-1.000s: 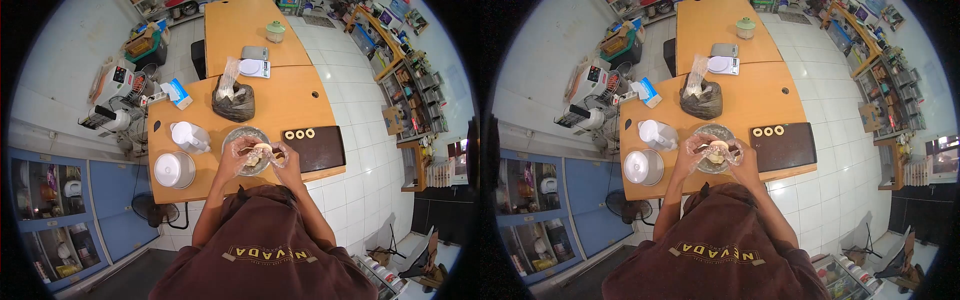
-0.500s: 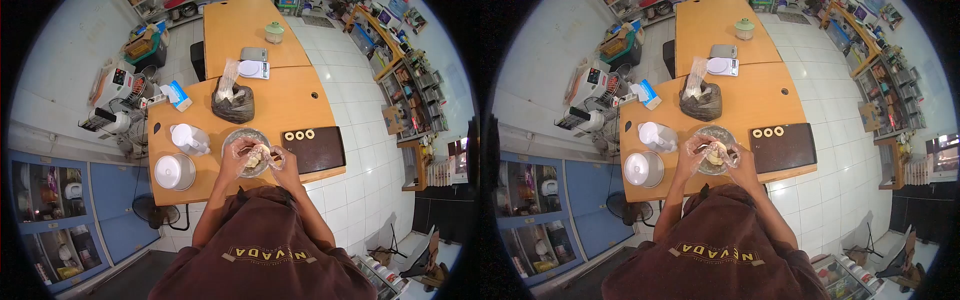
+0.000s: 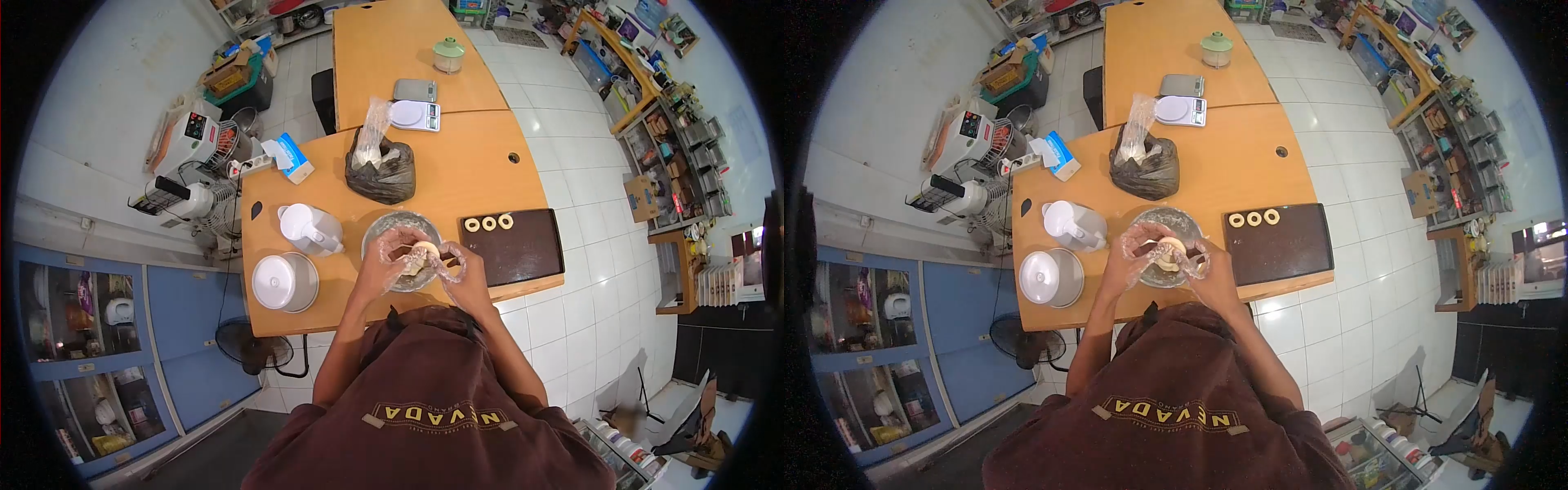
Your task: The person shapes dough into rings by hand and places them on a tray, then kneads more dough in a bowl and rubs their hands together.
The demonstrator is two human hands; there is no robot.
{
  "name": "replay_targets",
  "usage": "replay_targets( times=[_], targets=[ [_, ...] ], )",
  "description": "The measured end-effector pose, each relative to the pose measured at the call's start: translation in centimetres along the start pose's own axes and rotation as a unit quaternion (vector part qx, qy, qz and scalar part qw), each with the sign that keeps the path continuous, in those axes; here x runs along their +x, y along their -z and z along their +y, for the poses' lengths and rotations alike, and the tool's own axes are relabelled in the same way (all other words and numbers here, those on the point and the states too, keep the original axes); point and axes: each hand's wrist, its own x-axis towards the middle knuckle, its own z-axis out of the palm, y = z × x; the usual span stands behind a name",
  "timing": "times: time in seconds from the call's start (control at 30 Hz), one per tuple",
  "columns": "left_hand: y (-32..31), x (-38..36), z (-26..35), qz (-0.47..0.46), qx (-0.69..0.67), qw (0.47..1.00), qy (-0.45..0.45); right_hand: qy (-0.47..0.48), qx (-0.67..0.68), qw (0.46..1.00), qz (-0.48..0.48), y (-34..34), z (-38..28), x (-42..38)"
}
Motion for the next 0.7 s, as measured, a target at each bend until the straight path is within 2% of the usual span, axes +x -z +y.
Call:
replay_targets(
  times=[0.13,0.3,0.4,0.6,0.7],
  targets=[
    [-0.6,0.0,-0.1,0.017,0.022,1.0,0.003,-0.003,-0.021,1.0,-0.022,-0.2,-0.1,-0.1],
    [-0.5,0.0,-0.4,0.007,0.015,1.0,0.025,0.015,0.008,1.0,0.007,0.2,-0.1,0.3],
    [-0.7,0.1,0.2,-0.012,-0.003,1.0,-0.003,-0.001,0.016,0.999,0.028,0.0,-0.2,0.2],
    [-1.1,0.0,-0.1,0.035,0.029,0.999,0.012,0.003,-0.001,1.0,0.019,-0.4,0.3,-0.1],
    [-0.9,0.1,-0.5,0.018,0.051,0.998,0.025,0.013,-0.004,0.999,0.043,-0.1,-0.3,0.2]
  ],
)
